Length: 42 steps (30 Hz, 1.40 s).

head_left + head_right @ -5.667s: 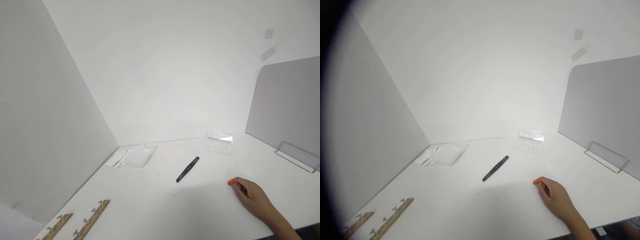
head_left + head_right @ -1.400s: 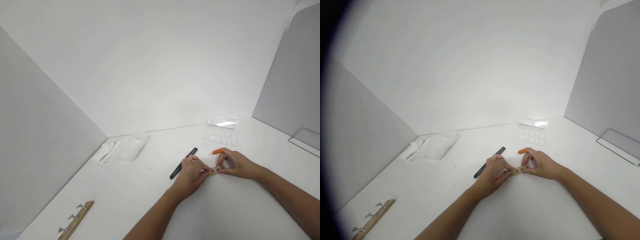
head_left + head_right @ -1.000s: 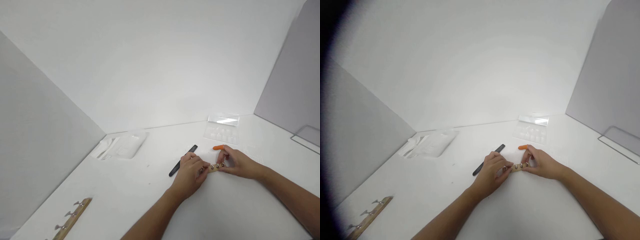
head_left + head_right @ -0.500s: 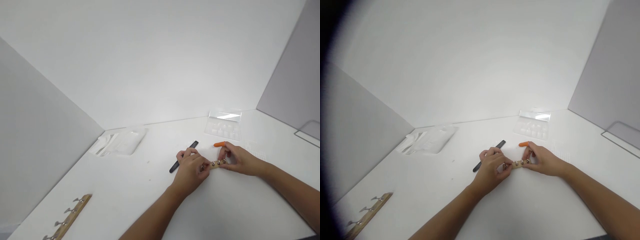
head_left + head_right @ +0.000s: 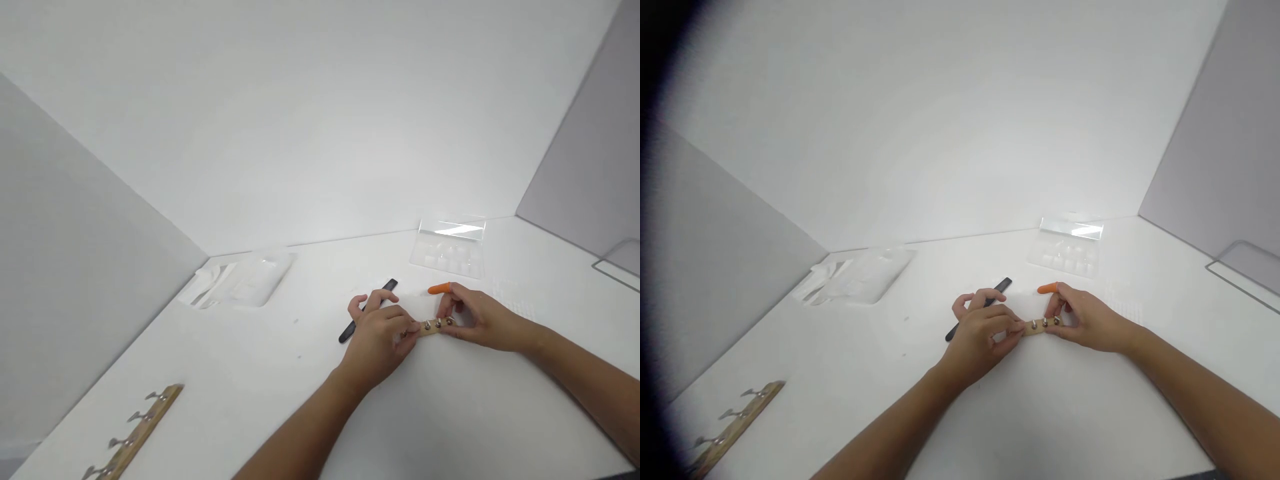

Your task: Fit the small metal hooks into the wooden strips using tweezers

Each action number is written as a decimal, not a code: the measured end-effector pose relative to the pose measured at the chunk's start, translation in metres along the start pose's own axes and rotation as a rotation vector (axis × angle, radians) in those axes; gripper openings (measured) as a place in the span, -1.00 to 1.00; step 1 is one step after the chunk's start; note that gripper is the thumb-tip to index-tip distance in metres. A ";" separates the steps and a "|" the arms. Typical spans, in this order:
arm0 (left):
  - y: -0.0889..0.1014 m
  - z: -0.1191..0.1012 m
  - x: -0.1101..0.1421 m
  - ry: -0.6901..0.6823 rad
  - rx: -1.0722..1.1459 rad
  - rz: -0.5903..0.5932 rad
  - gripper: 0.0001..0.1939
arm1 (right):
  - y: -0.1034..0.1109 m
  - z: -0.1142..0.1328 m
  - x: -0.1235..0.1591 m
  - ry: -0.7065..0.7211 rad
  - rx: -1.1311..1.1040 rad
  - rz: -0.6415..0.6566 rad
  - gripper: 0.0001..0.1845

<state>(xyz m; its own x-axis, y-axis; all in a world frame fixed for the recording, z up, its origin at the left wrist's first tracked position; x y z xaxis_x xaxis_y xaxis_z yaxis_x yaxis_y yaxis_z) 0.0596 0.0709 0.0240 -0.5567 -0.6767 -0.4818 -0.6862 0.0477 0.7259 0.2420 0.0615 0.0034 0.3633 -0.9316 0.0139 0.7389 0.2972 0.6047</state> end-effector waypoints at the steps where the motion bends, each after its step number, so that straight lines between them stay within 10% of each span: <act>1: -0.001 0.001 0.000 0.012 0.007 0.004 -0.85 | 0.000 0.000 0.000 -0.005 0.004 0.000 -0.69; 15: -0.009 0.008 0.000 0.172 0.040 0.106 -0.93 | -0.001 -0.003 -0.001 -0.014 0.012 0.010 -0.67; 20: -0.007 0.011 0.000 0.205 0.078 0.069 -0.64 | -0.001 -0.003 0.000 -0.027 0.009 0.009 -0.65; 42: -0.009 0.013 0.004 0.185 0.046 0.067 -0.88 | -0.002 -0.004 0.001 -0.061 0.025 0.001 -0.47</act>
<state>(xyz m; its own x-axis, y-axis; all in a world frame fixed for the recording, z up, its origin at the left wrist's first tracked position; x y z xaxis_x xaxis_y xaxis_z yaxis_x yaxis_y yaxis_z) 0.0571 0.0774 0.0091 -0.5090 -0.7944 -0.3315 -0.6737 0.1279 0.7279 0.2437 0.0606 -0.0011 0.3285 -0.9424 0.0628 0.7240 0.2940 0.6240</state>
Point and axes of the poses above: each hand's wrist, its own x-axis away from the middle knuckle, its own y-axis out of the back of the hand, z = x × y, the point moved 8 cm from there along -x, towards the middle knuckle, and after that the axes turned 1 degree about -z, right-handed, at the moved point
